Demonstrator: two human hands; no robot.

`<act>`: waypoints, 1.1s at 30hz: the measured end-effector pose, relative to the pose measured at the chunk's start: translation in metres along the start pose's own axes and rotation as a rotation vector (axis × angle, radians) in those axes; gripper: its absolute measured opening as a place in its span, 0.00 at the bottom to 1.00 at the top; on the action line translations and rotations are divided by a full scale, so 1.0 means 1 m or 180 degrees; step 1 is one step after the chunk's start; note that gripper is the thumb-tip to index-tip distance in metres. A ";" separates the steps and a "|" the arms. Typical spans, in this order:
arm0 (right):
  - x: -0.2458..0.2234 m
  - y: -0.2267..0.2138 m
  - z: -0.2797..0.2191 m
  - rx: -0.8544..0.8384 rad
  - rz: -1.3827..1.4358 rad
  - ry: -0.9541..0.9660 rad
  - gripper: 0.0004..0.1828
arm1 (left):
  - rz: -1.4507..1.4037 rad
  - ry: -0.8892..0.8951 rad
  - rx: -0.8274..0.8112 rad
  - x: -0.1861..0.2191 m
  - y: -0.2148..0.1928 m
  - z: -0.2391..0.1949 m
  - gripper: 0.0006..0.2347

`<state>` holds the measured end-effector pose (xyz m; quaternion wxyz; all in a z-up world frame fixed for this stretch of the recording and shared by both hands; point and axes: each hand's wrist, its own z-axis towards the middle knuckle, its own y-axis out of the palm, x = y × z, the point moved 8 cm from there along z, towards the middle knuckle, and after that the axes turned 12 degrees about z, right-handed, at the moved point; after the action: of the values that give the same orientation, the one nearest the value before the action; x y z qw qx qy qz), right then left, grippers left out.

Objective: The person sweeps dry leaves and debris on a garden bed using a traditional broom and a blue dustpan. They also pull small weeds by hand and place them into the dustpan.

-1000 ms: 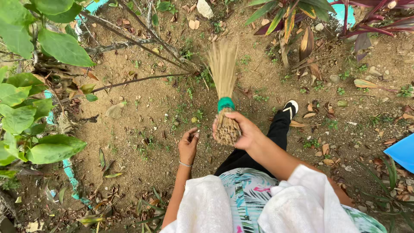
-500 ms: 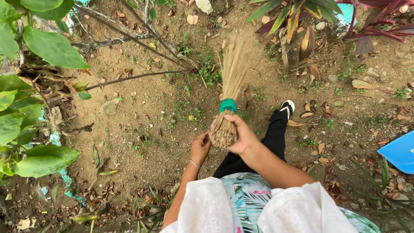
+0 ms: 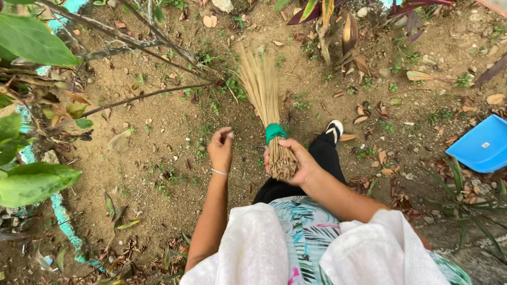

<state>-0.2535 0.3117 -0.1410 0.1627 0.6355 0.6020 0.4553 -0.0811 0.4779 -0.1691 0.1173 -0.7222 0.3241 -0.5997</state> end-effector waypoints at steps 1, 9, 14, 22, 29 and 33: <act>-0.003 0.000 0.001 0.0034 -0.0005 0.0037 0.22 | 0.0032 -0.0169 -0.0041 0.005 -0.003 0.008 0.08; -0.022 -0.029 -0.074 0.0461 0.0543 -0.0352 0.21 | -0.0216 0.0814 -0.0776 0.132 0.047 0.022 0.10; -0.046 -0.025 -0.079 -0.0011 0.0650 -0.0206 0.25 | -0.0053 0.1243 -0.1188 0.202 0.099 0.015 0.10; -0.092 -0.053 -0.225 0.0114 0.0980 -0.1248 0.21 | 0.0195 0.1309 -0.1477 0.235 0.198 -0.008 0.11; -0.124 -0.016 -0.335 -0.0979 0.1388 -0.1315 0.29 | 0.0416 0.1379 -0.1825 0.235 0.306 -0.058 0.11; -0.216 -0.033 -0.304 -0.0849 0.0537 -0.1609 0.29 | 0.0487 0.1191 -0.2046 0.237 0.364 -0.084 0.11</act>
<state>-0.4791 0.0180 -0.0870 0.3511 0.7496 0.4222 0.3695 -0.2623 0.0747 -0.1638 -0.1320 -0.5739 0.5645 -0.5784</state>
